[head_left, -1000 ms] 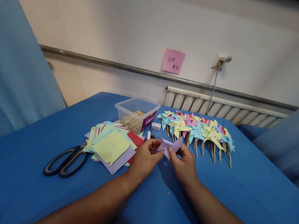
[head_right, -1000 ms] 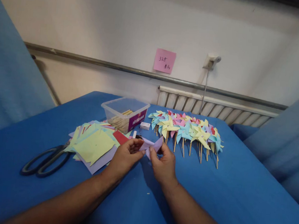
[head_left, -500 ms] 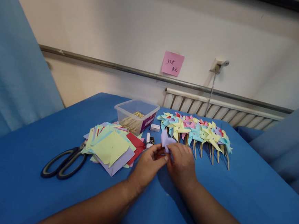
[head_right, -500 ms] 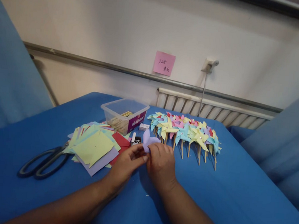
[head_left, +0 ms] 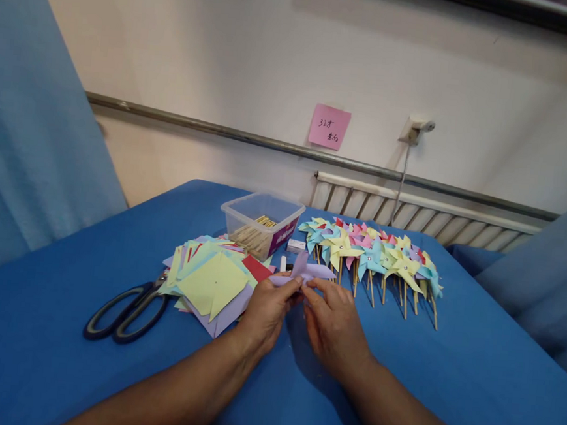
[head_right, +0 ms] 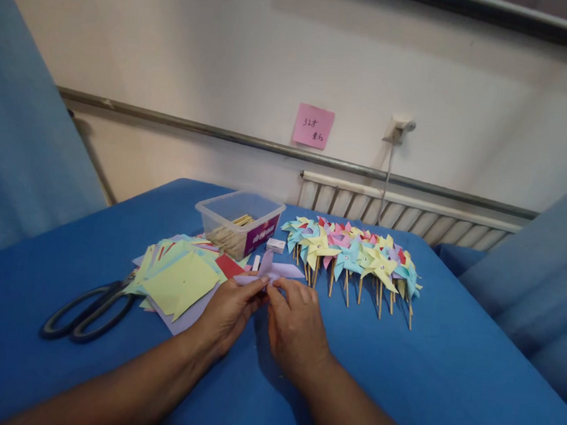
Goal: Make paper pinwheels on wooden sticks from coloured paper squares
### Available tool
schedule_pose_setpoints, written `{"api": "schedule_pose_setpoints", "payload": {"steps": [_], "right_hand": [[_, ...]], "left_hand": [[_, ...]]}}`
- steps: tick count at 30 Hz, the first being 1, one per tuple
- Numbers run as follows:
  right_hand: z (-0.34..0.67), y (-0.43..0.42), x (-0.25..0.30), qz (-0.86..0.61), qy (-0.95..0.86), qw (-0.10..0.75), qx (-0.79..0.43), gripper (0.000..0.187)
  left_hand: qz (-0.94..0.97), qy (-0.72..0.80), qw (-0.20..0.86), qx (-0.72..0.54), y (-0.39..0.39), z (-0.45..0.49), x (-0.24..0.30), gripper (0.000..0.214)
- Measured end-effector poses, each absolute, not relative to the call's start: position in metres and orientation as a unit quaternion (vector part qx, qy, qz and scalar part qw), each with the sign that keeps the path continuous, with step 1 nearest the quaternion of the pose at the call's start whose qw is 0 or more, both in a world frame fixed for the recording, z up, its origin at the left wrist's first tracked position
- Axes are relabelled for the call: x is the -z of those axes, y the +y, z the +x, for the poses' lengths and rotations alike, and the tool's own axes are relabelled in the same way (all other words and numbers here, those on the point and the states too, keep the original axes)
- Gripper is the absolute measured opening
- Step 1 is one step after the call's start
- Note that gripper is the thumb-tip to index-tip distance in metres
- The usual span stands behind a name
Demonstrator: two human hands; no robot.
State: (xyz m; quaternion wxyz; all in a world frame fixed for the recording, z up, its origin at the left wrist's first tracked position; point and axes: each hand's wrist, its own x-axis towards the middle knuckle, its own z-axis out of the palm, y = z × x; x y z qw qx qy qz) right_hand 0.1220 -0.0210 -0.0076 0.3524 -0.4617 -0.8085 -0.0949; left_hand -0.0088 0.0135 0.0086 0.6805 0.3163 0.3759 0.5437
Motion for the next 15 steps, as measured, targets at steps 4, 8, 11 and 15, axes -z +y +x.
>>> {"api": "schedule_pose_setpoints", "payload": {"steps": [4,8,11,15], "right_hand": [[0.126,-0.027,0.005,-0.431,-0.809,0.394,0.070,0.036],[0.136,-0.028,-0.004,-0.438,-0.739,0.509,0.051,0.034],[0.134,-0.007,-0.025,-0.427,-0.686,0.586,0.061,0.025],[0.105,0.059,-0.072,-0.453,-0.741,0.494,0.042,0.021]], "left_hand": [[0.330,0.409,0.664,-0.532,0.016,-0.009,-0.002,0.028],[0.368,0.444,0.650,-0.496,0.015,-0.006,0.009,0.028],[0.428,0.454,0.644,-0.442,0.012,-0.002,0.014,0.017],[0.521,0.472,0.603,-0.377,0.010,0.002,0.015,0.007]]}}
